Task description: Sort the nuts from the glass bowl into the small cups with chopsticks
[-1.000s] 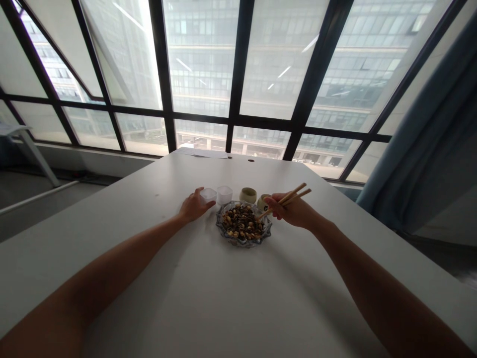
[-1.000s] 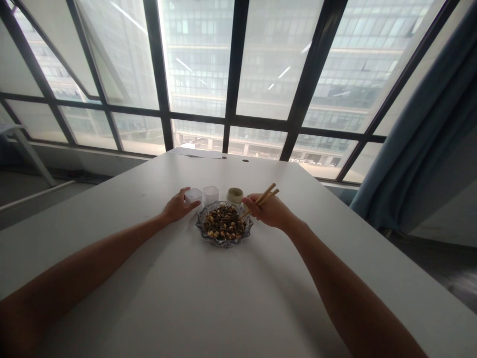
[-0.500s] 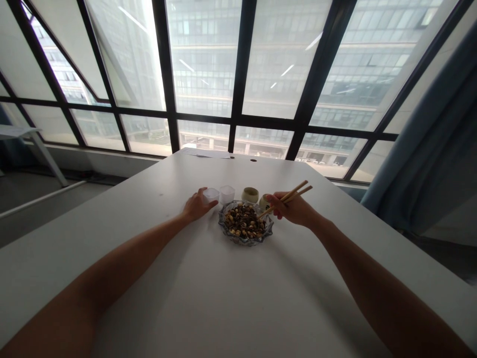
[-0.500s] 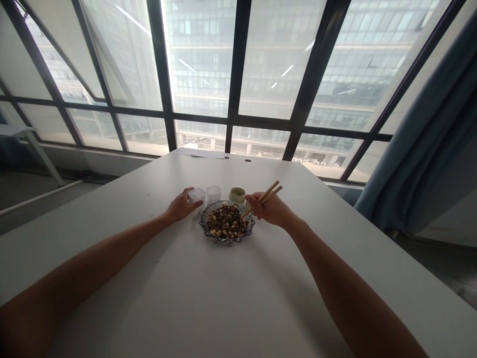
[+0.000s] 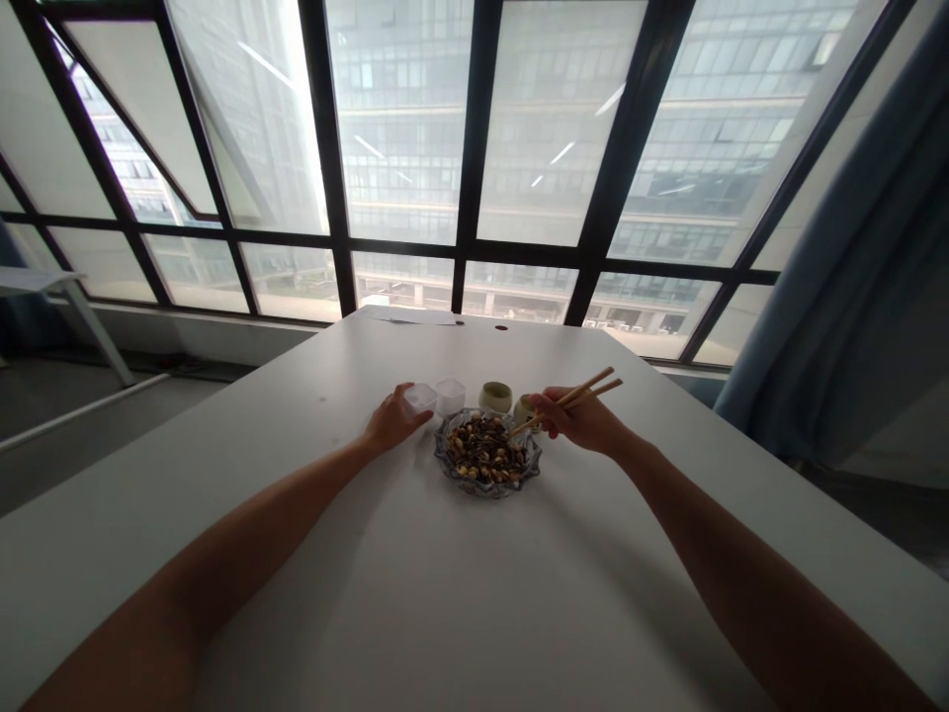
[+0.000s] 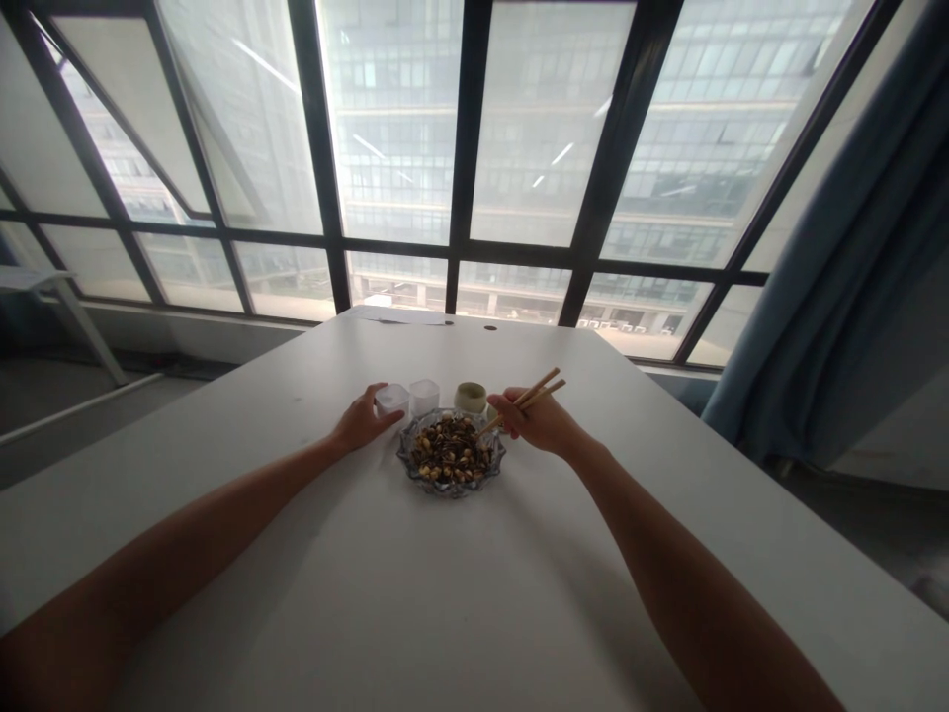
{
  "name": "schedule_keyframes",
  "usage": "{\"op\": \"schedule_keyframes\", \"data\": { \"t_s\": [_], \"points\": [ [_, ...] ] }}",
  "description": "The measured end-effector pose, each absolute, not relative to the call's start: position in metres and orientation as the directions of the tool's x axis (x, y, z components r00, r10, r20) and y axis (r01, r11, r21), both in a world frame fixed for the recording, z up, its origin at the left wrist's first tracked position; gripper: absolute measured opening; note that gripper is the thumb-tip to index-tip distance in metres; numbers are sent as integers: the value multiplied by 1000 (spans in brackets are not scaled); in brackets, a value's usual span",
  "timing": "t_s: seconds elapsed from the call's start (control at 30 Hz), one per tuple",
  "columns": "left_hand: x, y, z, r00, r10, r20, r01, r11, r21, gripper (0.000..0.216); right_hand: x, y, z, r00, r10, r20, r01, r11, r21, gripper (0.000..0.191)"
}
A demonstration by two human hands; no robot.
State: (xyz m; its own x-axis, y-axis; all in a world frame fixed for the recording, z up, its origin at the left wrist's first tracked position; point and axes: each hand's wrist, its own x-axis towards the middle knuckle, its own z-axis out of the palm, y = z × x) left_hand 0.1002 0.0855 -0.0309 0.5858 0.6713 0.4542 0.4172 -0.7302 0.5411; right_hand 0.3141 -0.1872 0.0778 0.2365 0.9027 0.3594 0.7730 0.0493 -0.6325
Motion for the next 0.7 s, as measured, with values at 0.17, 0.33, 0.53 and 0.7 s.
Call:
{"op": "schedule_keyframes", "data": {
  "t_s": [0.17,0.33,0.53,0.7],
  "points": [
    [100,85,-30,579,679,451,428,-724,541,71,317,-186,75,253,898,361,742,59,-668,61],
    [100,85,-29,593,669,448,430,-733,527,73,322,-185,70,259,900,351,736,52,-675,61],
    [98,83,-28,595,650,473,419,-753,507,72,315,-186,75,267,900,344,728,46,-684,65],
    [99,85,-31,583,640,500,391,-761,518,72,311,-188,79,319,876,363,698,42,-715,67]
  ]
}}
